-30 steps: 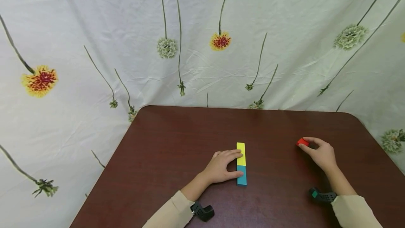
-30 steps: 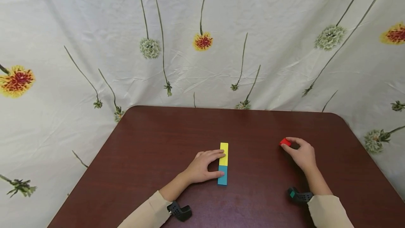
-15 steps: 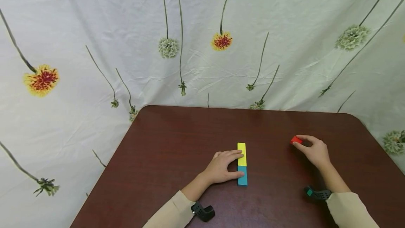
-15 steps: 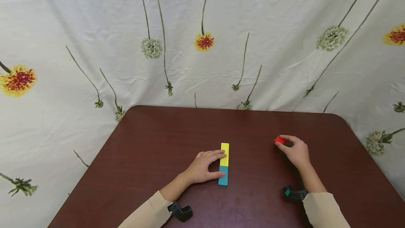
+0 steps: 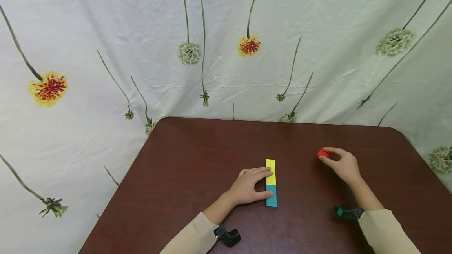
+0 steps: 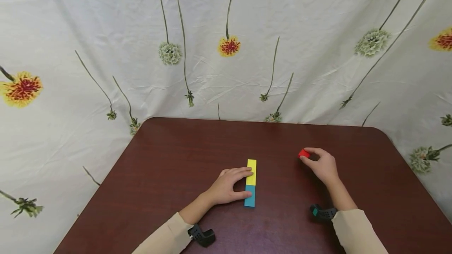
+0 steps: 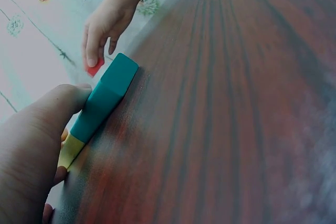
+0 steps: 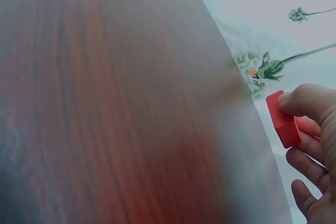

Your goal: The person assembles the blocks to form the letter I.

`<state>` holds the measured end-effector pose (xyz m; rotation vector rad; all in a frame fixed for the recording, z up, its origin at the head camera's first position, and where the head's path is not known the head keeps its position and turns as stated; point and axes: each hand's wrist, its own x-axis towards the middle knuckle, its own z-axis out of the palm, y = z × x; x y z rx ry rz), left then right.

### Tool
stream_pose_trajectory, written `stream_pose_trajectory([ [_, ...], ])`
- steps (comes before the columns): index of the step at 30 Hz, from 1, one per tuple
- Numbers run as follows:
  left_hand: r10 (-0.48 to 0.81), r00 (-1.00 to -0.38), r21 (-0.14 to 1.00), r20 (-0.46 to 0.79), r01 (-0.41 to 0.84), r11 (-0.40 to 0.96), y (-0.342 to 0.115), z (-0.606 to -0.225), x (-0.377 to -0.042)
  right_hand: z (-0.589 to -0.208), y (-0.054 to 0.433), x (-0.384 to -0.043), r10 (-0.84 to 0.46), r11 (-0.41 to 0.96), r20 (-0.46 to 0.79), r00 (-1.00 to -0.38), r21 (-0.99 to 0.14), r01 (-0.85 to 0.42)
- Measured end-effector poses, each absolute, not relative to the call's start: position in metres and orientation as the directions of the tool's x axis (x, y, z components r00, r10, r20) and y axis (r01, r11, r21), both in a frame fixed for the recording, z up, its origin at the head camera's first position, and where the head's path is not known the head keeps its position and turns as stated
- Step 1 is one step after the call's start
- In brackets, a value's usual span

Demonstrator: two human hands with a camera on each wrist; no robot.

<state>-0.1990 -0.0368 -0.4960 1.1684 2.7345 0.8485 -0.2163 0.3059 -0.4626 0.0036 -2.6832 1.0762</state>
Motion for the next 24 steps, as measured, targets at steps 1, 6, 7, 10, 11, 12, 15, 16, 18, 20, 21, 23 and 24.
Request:
stream_pose_trajectory([
  [1, 0.681, -0.713, 0.504, 0.164, 0.655, 0.564, -0.037, -0.496, -0.199, -0.462, 0.305, -0.217, 0.086, 0.724, 0.229, -0.970, -0.683, -0.097],
  [6, 0.683, -0.711, 0.500, 0.167, 0.658, 0.563, -0.037, -0.496, -0.199, -0.459, 0.300, -0.222, 0.065, 0.713, 0.213, -0.975, -0.693, -0.104],
  [7, 0.683, -0.712, 0.501, 0.166, 0.657, 0.563, -0.037, -0.496, -0.200, -0.459, 0.299, -0.223, 0.059, 0.711, 0.211, -0.976, -0.695, -0.107],
  [10, 0.683, -0.711, 0.499, 0.168, 0.658, 0.563, -0.037, -0.497, -0.200, -0.458, 0.295, -0.226, 0.045, 0.702, 0.206, -0.977, -0.703, -0.116],
  [11, 0.683, -0.711, 0.498, 0.168, 0.659, 0.564, -0.037, -0.497, -0.200, -0.458, 0.294, -0.227, 0.041, 0.700, 0.207, -0.978, -0.704, -0.119],
  [12, 0.682, -0.712, 0.498, 0.167, 0.658, 0.564, -0.037, -0.497, -0.200, -0.458, 0.293, -0.228, 0.037, 0.699, 0.210, -0.977, -0.704, -0.125],
  [15, 0.681, -0.713, 0.495, 0.167, 0.658, 0.568, -0.037, -0.497, -0.199, -0.457, 0.288, -0.232, 0.027, 0.699, 0.219, -0.975, -0.701, -0.138],
  [16, 0.680, -0.714, 0.493, 0.169, 0.658, 0.569, -0.036, -0.497, -0.199, -0.457, 0.286, -0.233, 0.024, 0.699, 0.223, -0.975, -0.701, -0.143],
  [18, 0.678, -0.714, 0.490, 0.175, 0.660, 0.569, -0.036, -0.497, -0.199, -0.456, 0.283, -0.234, 0.018, 0.697, 0.227, -0.974, -0.701, -0.150],
  [20, 0.677, -0.714, 0.489, 0.178, 0.662, 0.569, -0.037, -0.497, -0.199, -0.455, 0.280, -0.236, 0.015, 0.691, 0.227, -0.974, -0.706, -0.154],
  [21, 0.677, -0.713, 0.489, 0.180, 0.662, 0.568, -0.037, -0.496, -0.199, -0.455, 0.278, -0.236, 0.012, 0.688, 0.227, -0.974, -0.709, -0.157],
  [23, 0.677, -0.714, 0.489, 0.179, 0.662, 0.569, -0.037, -0.496, -0.199, -0.455, 0.275, -0.237, 0.003, 0.679, 0.224, -0.975, -0.716, -0.162],
  [24, 0.677, -0.715, 0.489, 0.178, 0.661, 0.569, -0.037, -0.496, -0.199, -0.455, 0.274, -0.238, 0.000, 0.677, 0.222, -0.975, -0.717, -0.164],
])
